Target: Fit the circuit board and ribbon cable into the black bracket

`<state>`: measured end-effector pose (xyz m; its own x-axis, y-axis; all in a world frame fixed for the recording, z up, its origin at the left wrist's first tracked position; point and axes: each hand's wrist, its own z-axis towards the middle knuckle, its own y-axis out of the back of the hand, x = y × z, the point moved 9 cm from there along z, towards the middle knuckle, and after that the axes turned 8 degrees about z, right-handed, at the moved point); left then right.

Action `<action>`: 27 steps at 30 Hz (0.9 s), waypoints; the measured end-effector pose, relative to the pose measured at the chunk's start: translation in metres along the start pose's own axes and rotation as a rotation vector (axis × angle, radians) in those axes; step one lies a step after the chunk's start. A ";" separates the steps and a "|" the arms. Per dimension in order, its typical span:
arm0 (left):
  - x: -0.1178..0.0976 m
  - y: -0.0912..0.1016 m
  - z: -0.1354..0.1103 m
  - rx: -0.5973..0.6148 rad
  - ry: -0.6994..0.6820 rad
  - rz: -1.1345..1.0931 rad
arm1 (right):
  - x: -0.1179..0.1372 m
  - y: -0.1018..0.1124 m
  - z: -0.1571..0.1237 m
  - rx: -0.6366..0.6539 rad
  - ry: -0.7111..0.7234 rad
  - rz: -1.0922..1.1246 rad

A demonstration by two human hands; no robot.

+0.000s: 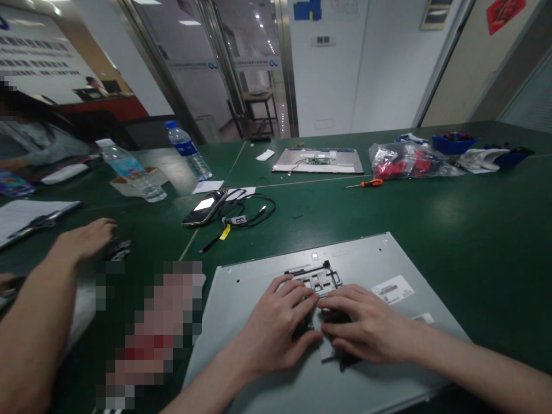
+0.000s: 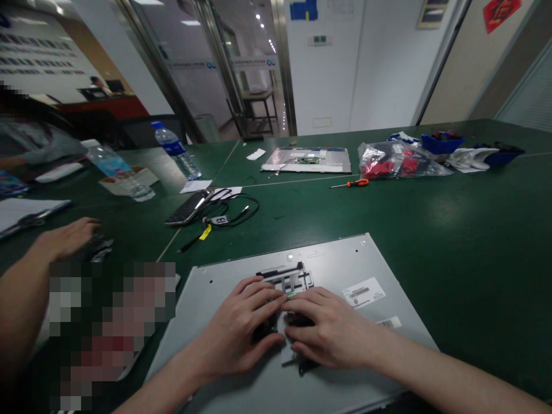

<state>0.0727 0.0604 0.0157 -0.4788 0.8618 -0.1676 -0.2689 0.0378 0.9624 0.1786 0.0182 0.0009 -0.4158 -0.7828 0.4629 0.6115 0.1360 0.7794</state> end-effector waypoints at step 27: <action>0.004 -0.005 -0.003 0.071 0.023 -0.011 | 0.004 0.012 -0.001 -0.180 0.063 -0.018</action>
<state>0.0693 0.0622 0.0098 -0.4954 0.8492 -0.1826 -0.2150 0.0837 0.9730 0.1852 0.0162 0.0116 -0.3882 -0.8213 0.4181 0.7176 0.0153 0.6963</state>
